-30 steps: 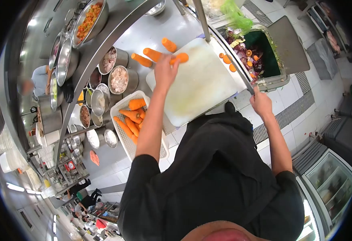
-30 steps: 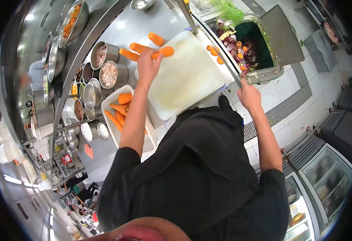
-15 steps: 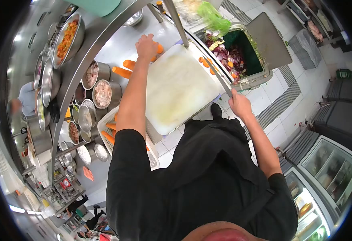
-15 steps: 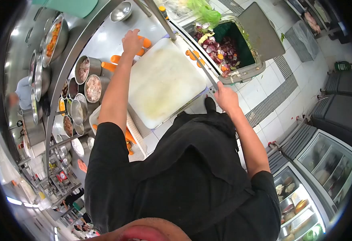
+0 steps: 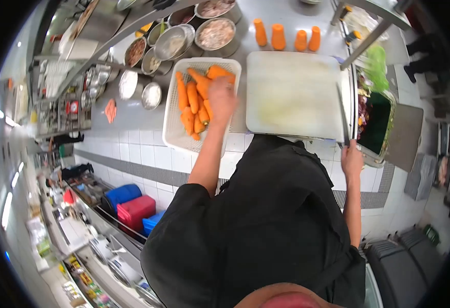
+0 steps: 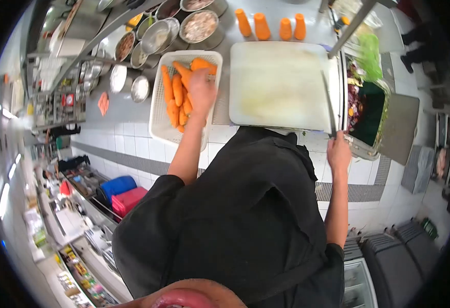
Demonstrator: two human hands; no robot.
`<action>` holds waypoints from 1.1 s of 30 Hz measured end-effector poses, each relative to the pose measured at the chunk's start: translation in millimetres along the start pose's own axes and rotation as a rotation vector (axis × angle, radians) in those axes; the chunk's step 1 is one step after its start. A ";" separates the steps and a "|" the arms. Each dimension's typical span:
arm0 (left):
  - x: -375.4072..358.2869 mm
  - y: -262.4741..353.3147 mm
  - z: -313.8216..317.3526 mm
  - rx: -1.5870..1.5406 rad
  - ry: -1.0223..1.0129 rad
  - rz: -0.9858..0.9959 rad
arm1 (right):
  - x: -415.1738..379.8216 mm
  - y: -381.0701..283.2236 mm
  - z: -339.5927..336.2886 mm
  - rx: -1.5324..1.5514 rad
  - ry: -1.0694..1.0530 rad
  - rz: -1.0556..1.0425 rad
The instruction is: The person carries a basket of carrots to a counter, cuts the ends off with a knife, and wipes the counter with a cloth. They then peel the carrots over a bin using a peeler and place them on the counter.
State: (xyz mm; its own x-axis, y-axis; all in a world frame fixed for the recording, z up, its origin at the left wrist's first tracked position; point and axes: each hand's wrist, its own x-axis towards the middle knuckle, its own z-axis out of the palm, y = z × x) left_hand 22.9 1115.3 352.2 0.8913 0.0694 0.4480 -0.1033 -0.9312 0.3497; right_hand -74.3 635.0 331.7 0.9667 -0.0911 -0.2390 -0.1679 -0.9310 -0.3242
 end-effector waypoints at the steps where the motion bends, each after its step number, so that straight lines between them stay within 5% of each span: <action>1: -10.7 -41.0 -10.9 0.120 0.017 -0.123 | 4.6 -6.7 16.9 -0.035 -0.006 -0.060; 3: -38.7 -82.7 -42.6 0.473 -0.086 -0.441 | 8.8 -30.1 38.7 -0.145 -0.089 -0.095; 6: -56.4 -138.7 -50.5 0.398 -0.306 -0.420 | 9.0 -41.7 55.0 -0.093 -0.004 -0.066; 10: -51.8 -161.5 -56.8 0.270 -0.224 -0.326 | 14.5 -45.3 51.2 -0.104 -0.024 -0.044; 12: -37.3 -166.9 -80.3 -0.371 -0.241 -0.786 | 17.7 -44.6 50.0 -0.100 -0.014 -0.090; 17: -49.3 -160.0 -162.1 -0.993 -0.256 -1.012 | 23.6 -48.9 51.5 -0.087 -0.031 -0.055; 20: -57.1 -126.1 -182.9 -1.258 -0.269 -0.967 | 22.7 -51.1 48.1 -0.071 -0.042 -0.048; 22: -51.4 -72.7 -173.5 -1.058 -0.258 -0.887 | 22.7 -47.9 47.5 -0.074 -0.035 -0.045; 26: -62.4 -7.3 -88.9 -0.772 -0.391 -0.426 | 24.3 -43.5 49.8 -0.043 -0.008 -0.037; 28: -55.1 56.1 -61.5 -0.727 -0.532 -0.422 | 23.4 -47.0 48.6 -0.037 -0.013 -0.036; 33: -94.9 90.7 26.5 -0.391 -0.518 0.014 | 16.4 -41.9 47.7 -0.040 -0.022 -0.095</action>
State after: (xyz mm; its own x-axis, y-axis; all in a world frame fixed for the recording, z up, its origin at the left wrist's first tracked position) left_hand -59.3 1014.8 319.6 0.9762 -0.2142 0.0340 -0.1822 -0.7247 0.6645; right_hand -60.6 689.3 297.7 0.9734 0.0056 -0.2291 -0.0675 -0.9485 -0.3097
